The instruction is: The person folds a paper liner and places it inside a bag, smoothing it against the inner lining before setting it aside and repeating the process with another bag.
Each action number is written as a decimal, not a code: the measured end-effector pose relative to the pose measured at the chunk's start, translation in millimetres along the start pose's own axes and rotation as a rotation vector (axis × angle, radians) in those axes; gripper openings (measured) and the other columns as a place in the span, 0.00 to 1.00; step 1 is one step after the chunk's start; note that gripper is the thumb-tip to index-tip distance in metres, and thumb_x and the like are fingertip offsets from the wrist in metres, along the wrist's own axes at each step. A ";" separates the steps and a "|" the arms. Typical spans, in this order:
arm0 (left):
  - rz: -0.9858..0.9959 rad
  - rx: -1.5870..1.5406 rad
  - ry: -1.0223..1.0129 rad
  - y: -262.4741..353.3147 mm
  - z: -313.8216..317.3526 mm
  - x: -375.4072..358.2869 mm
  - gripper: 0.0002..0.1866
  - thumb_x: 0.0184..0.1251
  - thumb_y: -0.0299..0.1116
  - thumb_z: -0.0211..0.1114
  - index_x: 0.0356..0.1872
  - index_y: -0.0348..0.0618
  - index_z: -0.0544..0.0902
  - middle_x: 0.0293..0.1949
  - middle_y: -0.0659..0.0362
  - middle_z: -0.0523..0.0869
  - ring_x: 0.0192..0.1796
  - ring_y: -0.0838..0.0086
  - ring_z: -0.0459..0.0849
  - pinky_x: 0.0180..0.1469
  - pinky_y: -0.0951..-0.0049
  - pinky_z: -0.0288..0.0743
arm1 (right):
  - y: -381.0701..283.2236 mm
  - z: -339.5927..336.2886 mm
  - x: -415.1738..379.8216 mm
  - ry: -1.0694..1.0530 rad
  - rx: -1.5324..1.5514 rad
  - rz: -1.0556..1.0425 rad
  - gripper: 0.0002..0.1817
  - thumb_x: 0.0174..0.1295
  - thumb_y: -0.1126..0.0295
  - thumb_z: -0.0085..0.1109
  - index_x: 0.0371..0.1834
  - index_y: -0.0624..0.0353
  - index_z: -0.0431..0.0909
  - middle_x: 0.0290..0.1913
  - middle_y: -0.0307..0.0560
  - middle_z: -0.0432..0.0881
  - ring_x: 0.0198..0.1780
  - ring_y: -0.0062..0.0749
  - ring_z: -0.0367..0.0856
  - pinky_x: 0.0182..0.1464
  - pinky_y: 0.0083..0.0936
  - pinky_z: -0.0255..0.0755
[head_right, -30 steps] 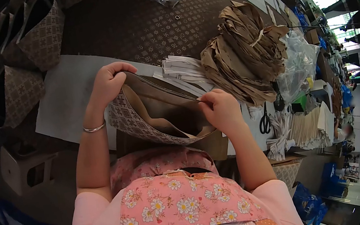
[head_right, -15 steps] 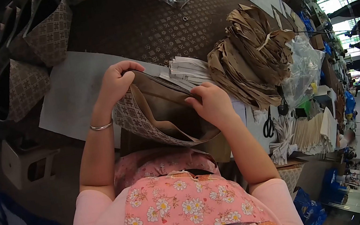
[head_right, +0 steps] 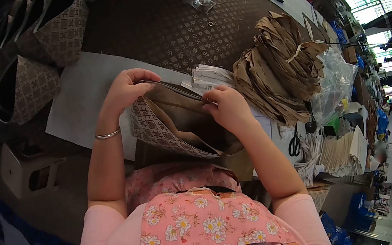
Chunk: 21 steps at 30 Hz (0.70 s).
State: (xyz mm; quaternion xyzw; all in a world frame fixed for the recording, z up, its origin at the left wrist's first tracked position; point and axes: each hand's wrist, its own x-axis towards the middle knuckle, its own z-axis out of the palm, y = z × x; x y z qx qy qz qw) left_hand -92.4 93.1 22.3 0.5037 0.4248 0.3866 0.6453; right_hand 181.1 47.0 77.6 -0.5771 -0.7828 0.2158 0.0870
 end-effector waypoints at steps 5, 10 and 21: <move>0.004 0.026 -0.045 5.7 1.5 -0.3 0.11 0.59 0.21 0.63 0.41 0.35 0.87 0.33 0.64 0.85 0.33 0.87 0.78 0.34 0.84 0.72 | 16.2 7.5 -2.3 0.023 -0.010 -0.080 0.10 0.56 0.70 0.69 0.41 0.58 0.85 0.40 0.49 0.83 0.38 0.43 0.84 0.42 0.32 0.78; 0.010 0.040 -0.039 6.3 3.6 0.6 0.11 0.59 0.21 0.62 0.42 0.34 0.87 0.35 0.63 0.86 0.34 0.86 0.79 0.36 0.83 0.73 | 10.8 12.5 -1.2 0.106 -0.171 -0.219 0.08 0.58 0.67 0.67 0.37 0.58 0.85 0.38 0.47 0.83 0.41 0.46 0.83 0.43 0.34 0.78; 0.015 0.094 -0.026 9.7 6.0 -4.6 0.09 0.62 0.21 0.62 0.42 0.35 0.86 0.35 0.64 0.85 0.35 0.87 0.79 0.36 0.84 0.72 | 4.8 23.3 14.5 0.134 -0.140 -0.274 0.09 0.57 0.67 0.66 0.39 0.57 0.84 0.38 0.48 0.82 0.42 0.47 0.82 0.44 0.37 0.78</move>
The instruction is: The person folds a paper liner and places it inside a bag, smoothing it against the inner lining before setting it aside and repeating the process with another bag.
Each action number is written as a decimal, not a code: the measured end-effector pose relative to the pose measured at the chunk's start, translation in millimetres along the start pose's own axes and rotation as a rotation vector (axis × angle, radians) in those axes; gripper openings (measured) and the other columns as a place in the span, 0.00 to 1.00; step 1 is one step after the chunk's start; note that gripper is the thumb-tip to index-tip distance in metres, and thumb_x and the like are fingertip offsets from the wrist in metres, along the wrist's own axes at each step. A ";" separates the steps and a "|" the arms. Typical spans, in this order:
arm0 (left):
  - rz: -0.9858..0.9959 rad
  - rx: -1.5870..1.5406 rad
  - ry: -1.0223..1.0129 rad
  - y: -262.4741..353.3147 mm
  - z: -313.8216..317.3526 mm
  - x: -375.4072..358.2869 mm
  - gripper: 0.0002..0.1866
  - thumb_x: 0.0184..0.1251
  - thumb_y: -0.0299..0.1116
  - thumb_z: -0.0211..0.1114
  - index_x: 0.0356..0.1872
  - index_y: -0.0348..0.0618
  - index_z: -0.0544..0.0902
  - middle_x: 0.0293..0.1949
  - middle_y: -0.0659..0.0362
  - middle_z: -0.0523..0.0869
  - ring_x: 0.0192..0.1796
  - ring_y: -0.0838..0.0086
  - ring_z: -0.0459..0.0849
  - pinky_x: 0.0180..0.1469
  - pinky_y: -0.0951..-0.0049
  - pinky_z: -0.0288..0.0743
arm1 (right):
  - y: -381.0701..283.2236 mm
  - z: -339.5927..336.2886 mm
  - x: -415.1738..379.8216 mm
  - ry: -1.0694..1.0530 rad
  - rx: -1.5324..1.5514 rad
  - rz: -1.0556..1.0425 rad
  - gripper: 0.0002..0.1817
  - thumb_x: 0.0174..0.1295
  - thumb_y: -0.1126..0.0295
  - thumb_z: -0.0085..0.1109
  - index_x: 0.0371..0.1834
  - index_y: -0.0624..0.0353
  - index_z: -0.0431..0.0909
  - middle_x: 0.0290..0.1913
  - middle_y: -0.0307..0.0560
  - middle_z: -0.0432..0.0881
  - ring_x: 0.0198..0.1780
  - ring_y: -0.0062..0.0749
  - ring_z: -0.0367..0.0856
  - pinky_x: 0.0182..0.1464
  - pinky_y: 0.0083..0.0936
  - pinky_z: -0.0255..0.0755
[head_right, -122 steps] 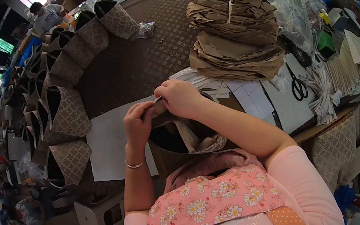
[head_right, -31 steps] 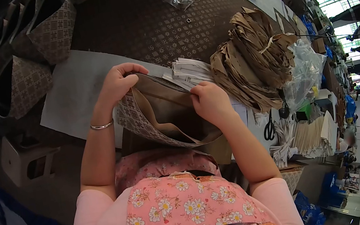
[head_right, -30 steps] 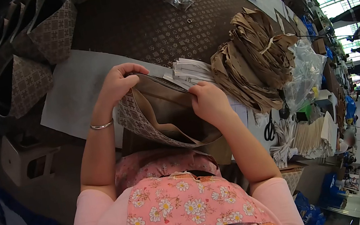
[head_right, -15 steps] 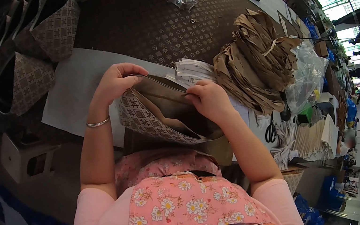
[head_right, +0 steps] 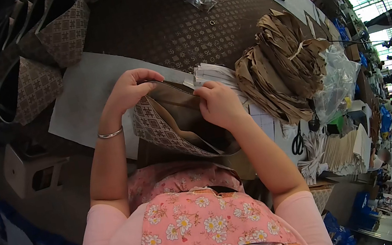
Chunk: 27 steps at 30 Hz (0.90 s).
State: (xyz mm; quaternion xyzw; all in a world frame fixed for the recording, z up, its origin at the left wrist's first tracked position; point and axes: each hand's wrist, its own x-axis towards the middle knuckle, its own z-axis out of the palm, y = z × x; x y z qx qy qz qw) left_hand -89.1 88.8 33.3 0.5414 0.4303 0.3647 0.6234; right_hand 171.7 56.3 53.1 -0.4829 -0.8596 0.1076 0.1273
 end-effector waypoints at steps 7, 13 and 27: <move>0.043 0.010 -0.004 -2.0 1.7 -2.7 0.11 0.61 0.20 0.60 0.44 0.33 0.85 0.37 0.63 0.85 0.37 0.86 0.80 0.38 0.84 0.73 | -9.3 22.9 18.9 0.051 0.202 0.059 0.09 0.58 0.70 0.65 0.40 0.61 0.84 0.38 0.50 0.82 0.39 0.47 0.83 0.41 0.34 0.77; 0.114 -0.020 0.041 -10.8 7.5 -1.6 0.13 0.60 0.17 0.60 0.46 0.33 0.85 0.41 0.58 0.87 0.42 0.80 0.82 0.46 0.78 0.78 | -23.9 22.7 29.7 0.016 0.377 0.145 0.09 0.60 0.69 0.62 0.41 0.58 0.85 0.38 0.50 0.83 0.40 0.47 0.83 0.43 0.36 0.77; 0.077 -0.080 0.056 -9.4 1.2 -4.1 0.22 0.61 0.17 0.61 0.59 0.40 0.78 0.40 0.60 0.87 0.43 0.84 0.83 0.45 0.85 0.73 | 8.2 -22.2 -5.3 -0.237 -0.132 0.186 0.14 0.62 0.61 0.55 0.38 0.54 0.87 0.37 0.48 0.84 0.40 0.45 0.84 0.43 0.38 0.79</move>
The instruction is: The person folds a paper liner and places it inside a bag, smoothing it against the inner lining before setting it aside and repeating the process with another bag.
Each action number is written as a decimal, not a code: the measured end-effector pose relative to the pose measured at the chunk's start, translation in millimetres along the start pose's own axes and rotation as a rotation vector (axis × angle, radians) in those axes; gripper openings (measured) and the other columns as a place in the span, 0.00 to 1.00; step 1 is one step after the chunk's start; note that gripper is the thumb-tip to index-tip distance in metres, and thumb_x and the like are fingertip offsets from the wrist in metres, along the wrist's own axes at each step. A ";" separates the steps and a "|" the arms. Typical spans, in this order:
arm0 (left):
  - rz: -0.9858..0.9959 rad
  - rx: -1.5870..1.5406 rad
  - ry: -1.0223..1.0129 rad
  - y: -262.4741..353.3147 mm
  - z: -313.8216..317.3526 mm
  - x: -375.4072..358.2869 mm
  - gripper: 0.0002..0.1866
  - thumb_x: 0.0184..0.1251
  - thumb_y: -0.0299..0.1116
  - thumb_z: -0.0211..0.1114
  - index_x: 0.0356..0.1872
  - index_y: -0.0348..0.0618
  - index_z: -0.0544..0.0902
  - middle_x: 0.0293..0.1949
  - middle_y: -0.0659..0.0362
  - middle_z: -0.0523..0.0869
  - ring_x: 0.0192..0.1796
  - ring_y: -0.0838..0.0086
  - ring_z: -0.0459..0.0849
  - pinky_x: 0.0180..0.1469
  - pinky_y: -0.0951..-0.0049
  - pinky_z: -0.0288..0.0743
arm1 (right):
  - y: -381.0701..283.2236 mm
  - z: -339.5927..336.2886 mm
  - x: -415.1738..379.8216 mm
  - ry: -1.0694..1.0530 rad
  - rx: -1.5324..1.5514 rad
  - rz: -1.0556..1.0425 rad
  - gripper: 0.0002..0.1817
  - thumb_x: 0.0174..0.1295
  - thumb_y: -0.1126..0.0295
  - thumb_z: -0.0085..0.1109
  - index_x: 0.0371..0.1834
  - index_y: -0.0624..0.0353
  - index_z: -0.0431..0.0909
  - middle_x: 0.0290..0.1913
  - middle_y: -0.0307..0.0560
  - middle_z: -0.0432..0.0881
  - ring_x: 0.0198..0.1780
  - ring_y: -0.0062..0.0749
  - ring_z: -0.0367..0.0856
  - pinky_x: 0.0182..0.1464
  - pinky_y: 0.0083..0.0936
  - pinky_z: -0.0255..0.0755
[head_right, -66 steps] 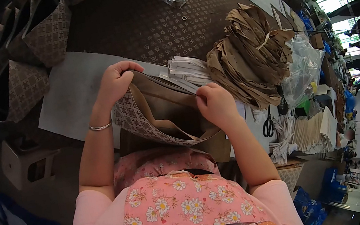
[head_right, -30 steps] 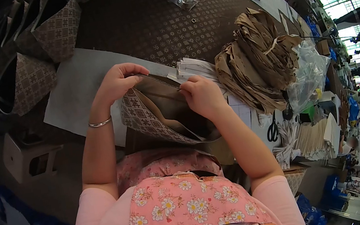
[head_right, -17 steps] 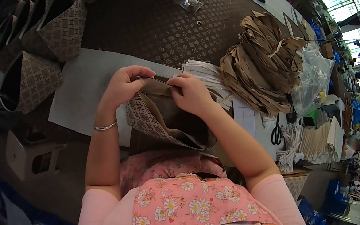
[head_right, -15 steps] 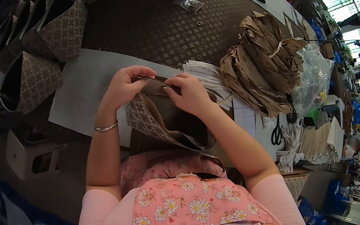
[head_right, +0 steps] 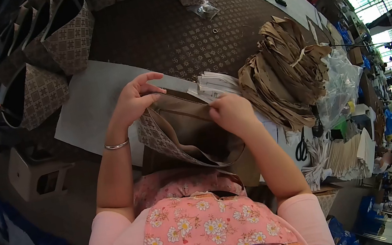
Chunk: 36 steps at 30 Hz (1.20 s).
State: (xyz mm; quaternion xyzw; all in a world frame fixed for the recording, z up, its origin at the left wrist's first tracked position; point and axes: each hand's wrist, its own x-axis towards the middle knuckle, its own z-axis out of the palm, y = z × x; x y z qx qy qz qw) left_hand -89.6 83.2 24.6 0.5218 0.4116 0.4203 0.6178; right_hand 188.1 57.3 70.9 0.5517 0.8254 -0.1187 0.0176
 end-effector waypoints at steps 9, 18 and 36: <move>-0.036 -0.602 -0.089 -82.1 -17.0 2.8 0.39 0.74 0.54 0.55 0.74 0.36 0.55 0.53 0.52 0.83 0.48 0.79 0.82 0.50 0.81 0.76 | 103.5 86.1 -140.6 -0.242 1.206 0.776 0.23 0.65 0.63 0.64 0.61 0.58 0.77 0.47 0.38 0.84 0.44 0.21 0.79 0.46 0.23 0.76; -0.386 -0.377 0.174 -157.1 -26.3 -43.1 0.36 0.73 0.61 0.52 0.62 0.34 0.76 0.56 0.53 0.82 0.56 0.71 0.80 0.61 0.70 0.71 | 68.1 171.9 -105.9 -0.351 0.815 0.215 0.24 0.58 0.62 0.71 0.56 0.58 0.78 0.50 0.49 0.85 0.52 0.37 0.82 0.57 0.29 0.73; 0.204 0.410 -0.192 -19.4 112.7 -136.2 0.33 0.55 0.36 0.75 0.61 0.37 0.73 0.54 0.47 0.77 0.58 0.56 0.76 0.63 0.64 0.69 | 60.9 144.5 -62.4 -0.336 1.692 0.410 0.37 0.71 0.35 0.37 0.73 0.48 0.65 0.70 0.36 0.69 0.69 0.29 0.66 0.68 0.39 0.58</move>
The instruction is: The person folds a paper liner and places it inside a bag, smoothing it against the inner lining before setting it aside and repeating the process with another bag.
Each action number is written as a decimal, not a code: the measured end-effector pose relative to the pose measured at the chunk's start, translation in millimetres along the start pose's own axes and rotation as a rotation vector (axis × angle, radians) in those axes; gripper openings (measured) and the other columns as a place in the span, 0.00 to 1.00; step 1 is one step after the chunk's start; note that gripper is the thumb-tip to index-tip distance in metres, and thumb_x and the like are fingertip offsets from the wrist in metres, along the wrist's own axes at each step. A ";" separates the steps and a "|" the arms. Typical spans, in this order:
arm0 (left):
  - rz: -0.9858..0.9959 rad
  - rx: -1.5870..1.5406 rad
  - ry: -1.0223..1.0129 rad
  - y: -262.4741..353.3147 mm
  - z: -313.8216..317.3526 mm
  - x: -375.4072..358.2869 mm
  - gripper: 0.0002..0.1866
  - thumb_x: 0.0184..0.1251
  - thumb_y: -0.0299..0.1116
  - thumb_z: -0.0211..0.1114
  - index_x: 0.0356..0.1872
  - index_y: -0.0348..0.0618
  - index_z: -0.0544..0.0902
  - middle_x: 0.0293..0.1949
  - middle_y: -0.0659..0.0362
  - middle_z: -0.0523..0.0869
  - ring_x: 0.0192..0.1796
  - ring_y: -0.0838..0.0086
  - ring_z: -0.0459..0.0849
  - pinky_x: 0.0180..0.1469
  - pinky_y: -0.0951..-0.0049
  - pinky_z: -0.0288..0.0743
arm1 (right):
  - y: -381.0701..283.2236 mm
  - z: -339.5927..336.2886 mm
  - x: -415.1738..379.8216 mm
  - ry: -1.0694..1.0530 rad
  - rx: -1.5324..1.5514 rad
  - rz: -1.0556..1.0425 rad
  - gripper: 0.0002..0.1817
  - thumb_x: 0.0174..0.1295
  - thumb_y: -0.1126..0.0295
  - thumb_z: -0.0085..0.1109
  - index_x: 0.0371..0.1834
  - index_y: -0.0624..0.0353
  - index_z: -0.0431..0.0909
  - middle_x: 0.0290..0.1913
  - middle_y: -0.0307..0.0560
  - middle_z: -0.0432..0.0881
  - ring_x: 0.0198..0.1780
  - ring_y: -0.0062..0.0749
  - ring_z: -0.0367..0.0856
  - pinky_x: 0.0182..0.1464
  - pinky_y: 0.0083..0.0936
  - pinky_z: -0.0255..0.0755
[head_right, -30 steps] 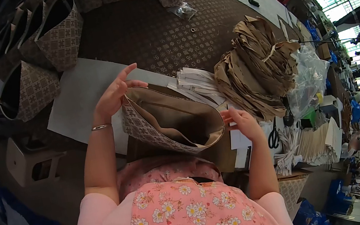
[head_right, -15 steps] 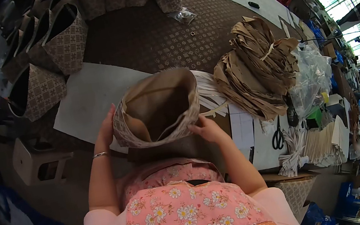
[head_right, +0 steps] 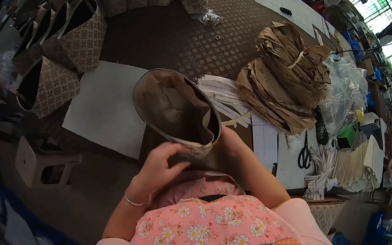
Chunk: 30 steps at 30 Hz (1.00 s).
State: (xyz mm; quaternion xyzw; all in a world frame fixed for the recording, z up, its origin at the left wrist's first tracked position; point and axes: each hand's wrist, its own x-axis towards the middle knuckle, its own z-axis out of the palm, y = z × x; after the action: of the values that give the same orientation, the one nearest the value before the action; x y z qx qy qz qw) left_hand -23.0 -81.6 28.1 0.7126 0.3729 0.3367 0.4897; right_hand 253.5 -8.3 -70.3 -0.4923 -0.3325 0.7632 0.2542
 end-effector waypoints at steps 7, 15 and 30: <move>0.224 0.737 0.206 5.5 -29.6 53.2 0.12 0.49 0.27 0.69 0.38 0.44 0.82 0.34 0.56 0.82 0.40 0.63 0.83 0.57 0.63 0.72 | 19.1 4.3 -68.7 0.170 0.050 0.111 0.42 0.69 0.31 0.33 0.76 0.48 0.59 0.72 0.37 0.67 0.70 0.34 0.65 0.65 0.41 0.60; 0.272 0.637 -0.294 49.9 30.9 58.9 0.08 0.50 0.28 0.62 0.33 0.47 0.85 0.26 0.59 0.84 0.31 0.62 0.85 0.37 0.63 0.79 | -46.5 37.3 -130.3 0.323 -0.166 -0.415 0.33 0.73 0.43 0.46 0.70 0.57 0.68 0.60 0.46 0.78 0.56 0.31 0.78 0.58 0.32 0.72; -0.118 0.623 0.135 7.9 -65.0 115.8 0.22 0.55 0.16 0.56 0.52 0.43 0.83 0.50 0.51 0.86 0.53 0.59 0.83 0.55 0.63 0.75 | -69.6 51.9 -146.3 0.812 -0.882 -0.446 0.09 0.54 0.72 0.68 0.37 0.65 0.84 0.33 0.48 0.84 0.32 0.31 0.82 0.36 0.25 0.76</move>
State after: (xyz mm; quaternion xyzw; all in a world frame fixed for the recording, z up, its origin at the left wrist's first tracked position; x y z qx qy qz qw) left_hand -19.0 45.2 68.0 0.7814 0.5302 0.2241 0.2410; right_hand 266.4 -81.0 82.9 -0.7197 -0.5869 0.2361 0.2860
